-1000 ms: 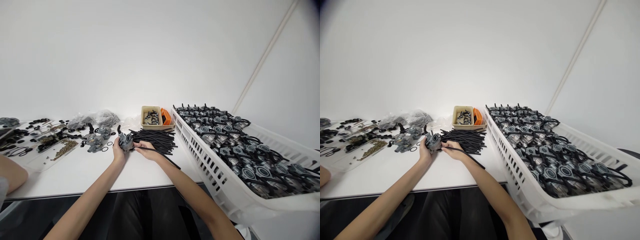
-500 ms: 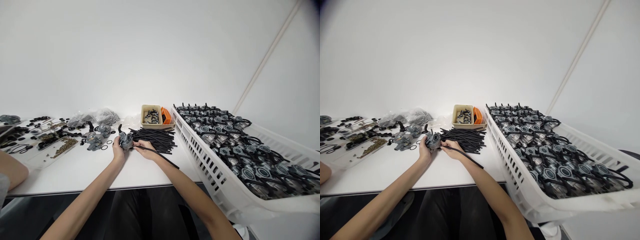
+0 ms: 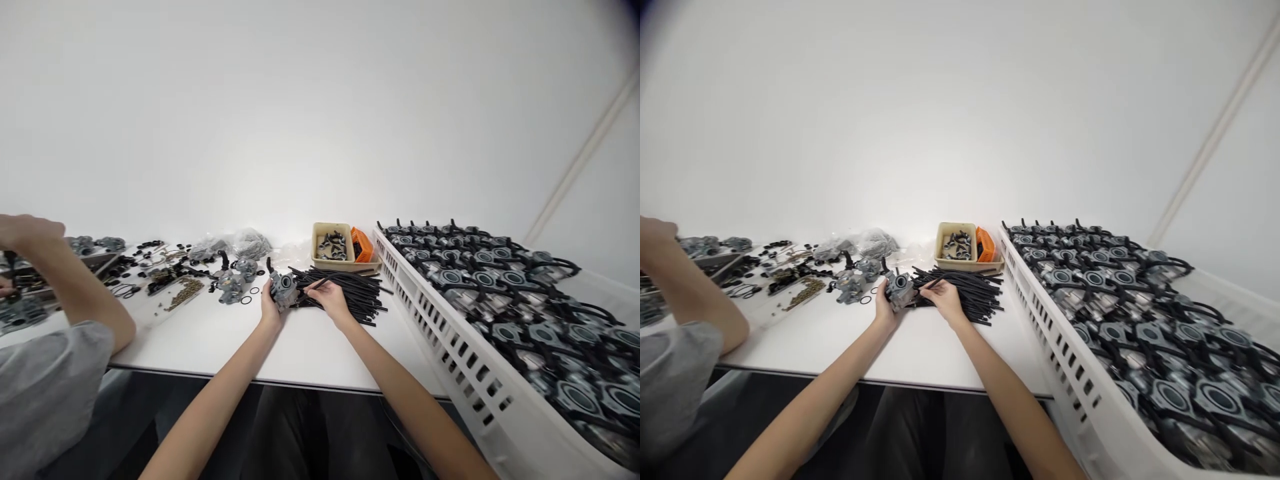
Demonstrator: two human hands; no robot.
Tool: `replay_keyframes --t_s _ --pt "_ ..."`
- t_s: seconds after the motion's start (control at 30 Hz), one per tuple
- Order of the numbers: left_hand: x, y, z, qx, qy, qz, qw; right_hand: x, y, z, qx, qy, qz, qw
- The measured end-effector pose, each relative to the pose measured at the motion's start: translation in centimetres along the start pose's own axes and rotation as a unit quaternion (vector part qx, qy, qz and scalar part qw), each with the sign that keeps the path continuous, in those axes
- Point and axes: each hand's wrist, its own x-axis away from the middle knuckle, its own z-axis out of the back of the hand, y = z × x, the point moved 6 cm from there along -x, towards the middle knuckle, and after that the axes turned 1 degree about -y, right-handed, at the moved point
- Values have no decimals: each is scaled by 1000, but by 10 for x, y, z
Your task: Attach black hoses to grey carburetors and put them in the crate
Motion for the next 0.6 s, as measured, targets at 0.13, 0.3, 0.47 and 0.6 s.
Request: replay_keyframes --t_s 0.13,0.3,0.47,0.6 --pt "6 -2 -7 2 -33 29 999 -5 -4 13 -15 56 10 998" --pt "11 -5 -12 -5 -65 52 996 -3 -7 12 -8 38 13 999" --pt "15 -8 -17 -17 -101 77 992 -1 -8 8 15 16 17 1000" --pt "18 -11 -21 -23 -132 92 987 1 -8 7 46 0 15 999"
